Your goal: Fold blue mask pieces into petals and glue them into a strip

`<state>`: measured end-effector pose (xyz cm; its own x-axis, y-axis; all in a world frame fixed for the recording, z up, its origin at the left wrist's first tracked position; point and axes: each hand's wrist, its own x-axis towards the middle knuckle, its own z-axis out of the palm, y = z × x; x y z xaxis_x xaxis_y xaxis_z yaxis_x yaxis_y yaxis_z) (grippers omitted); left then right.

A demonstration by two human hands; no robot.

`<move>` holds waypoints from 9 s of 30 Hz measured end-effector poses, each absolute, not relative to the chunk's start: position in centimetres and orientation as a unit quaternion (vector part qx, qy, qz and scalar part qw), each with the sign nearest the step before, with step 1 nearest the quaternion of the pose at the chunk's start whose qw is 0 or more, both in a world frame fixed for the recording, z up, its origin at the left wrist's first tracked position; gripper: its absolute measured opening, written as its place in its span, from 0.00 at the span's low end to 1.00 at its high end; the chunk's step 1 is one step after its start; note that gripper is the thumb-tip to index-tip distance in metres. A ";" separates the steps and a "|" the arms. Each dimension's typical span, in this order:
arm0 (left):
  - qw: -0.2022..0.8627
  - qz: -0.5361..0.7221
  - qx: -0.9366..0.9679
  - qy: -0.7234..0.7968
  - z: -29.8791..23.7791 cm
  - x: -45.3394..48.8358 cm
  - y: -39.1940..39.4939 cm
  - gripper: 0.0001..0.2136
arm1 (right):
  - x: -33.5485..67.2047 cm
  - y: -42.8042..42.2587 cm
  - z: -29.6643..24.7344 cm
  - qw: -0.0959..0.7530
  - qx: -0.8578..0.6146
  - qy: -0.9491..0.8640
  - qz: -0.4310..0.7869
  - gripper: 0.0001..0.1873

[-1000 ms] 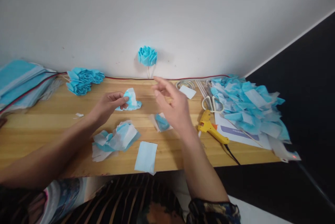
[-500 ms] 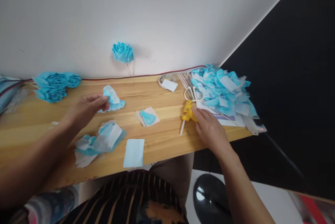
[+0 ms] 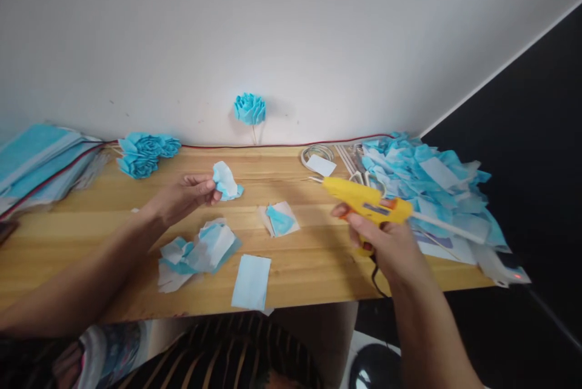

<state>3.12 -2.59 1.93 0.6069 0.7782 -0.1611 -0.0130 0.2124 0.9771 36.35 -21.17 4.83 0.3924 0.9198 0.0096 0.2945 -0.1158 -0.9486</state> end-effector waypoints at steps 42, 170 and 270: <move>0.718 0.204 0.600 0.287 2.2 3.2 -3.3 0.25 | 26.4 -15.8 4.1 0.459 -0.559 -0.522 0.453 0.23; 0.598 0.425 0.574 0.364 2.2 4.7 -4.7 0.17 | 22.9 -10.5 0.1 0.456 -0.469 -0.753 0.076 0.15; 0.571 0.372 0.615 0.397 2.1 4.5 -4.5 0.15 | 38.8 -22.1 -2.3 0.085 -0.667 -0.729 -0.127 0.29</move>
